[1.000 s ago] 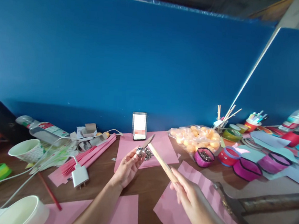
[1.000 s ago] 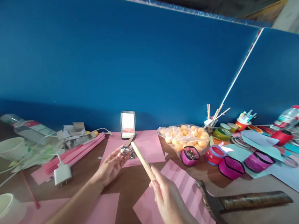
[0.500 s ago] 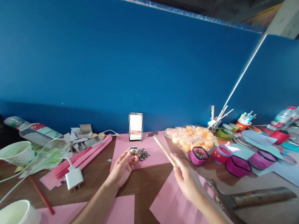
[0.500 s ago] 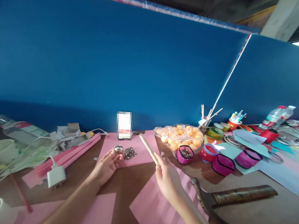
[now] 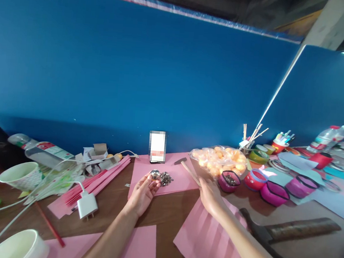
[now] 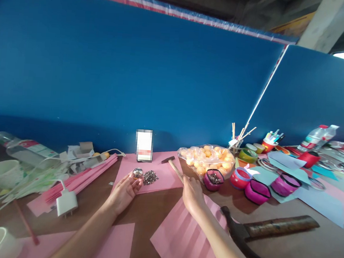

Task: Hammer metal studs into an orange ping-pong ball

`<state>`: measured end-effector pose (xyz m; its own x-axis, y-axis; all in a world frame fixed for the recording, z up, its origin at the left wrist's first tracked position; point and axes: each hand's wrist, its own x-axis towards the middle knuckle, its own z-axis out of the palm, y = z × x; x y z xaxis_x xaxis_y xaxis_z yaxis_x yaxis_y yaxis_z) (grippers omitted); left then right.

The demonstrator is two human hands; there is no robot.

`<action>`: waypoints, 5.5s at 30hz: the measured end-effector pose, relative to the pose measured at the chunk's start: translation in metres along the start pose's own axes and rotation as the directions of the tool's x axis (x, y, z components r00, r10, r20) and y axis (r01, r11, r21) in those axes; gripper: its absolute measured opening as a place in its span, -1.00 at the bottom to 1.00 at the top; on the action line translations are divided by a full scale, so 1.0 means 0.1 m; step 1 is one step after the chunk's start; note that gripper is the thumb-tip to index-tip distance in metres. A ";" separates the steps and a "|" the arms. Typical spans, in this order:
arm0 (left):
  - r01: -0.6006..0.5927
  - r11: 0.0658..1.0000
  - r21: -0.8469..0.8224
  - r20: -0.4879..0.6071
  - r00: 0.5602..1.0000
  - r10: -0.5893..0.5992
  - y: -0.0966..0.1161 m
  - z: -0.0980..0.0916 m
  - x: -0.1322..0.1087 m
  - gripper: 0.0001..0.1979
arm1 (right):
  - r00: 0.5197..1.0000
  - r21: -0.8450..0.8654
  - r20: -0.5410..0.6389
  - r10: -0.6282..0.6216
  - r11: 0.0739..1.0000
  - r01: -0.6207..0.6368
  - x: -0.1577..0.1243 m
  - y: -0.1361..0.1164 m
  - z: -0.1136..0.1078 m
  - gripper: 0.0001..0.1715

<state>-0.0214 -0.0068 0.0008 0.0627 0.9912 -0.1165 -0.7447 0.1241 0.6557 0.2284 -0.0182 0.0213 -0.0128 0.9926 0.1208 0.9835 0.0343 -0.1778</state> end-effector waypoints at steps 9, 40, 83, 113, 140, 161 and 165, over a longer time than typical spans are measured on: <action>0.015 0.999 -0.030 -0.027 1.000 -0.016 0.02 0.02 0.00 -0.85 | 0.963 -0.005 -0.195 -0.184 0.982 0.187 0.00 -0.26 -0.17 -0.50; -0.014 0.998 0.054 0.005 1.000 0.014 0.06 0.07 -0.05 -0.56 | 0.924 0.434 -0.346 -0.164 0.845 0.313 0.45 -0.63 0.32 -0.81; -0.023 0.988 0.152 0.084 0.996 0.010 -0.03 0.11 -0.07 -0.57 | 0.961 0.998 0.059 -0.270 -0.012 -0.065 0.33 -0.84 0.11 -0.83; -0.140 0.951 0.276 0.089 0.989 0.120 -0.08 0.05 -0.05 -0.54 | 0.930 0.975 0.163 -0.329 -0.093 -0.204 0.27 -0.90 0.25 -0.71; -0.149 0.942 0.300 0.089 0.988 0.128 -0.08 0.05 -0.04 -0.52 | 0.928 0.983 0.162 -0.335 -0.029 -0.182 0.29 -0.88 0.32 -0.72; -0.123 0.938 0.324 0.061 0.992 0.109 -0.09 0.08 -0.07 -0.51 | 0.919 0.968 0.193 -0.342 -0.084 -0.235 0.27 -0.89 0.28 -0.72; -0.122 0.933 0.337 0.049 0.992 0.112 -0.09 0.08 -0.08 -0.51 | 0.925 0.962 0.201 -0.323 -0.115 -0.249 0.27 -0.91 0.28 -0.75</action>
<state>-0.0099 -0.0155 0.0020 0.0114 0.9999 -0.0053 -0.4787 0.0101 0.8779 0.1338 0.0083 0.0137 -0.3660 0.9302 -0.0268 -0.2839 -0.1390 -0.9487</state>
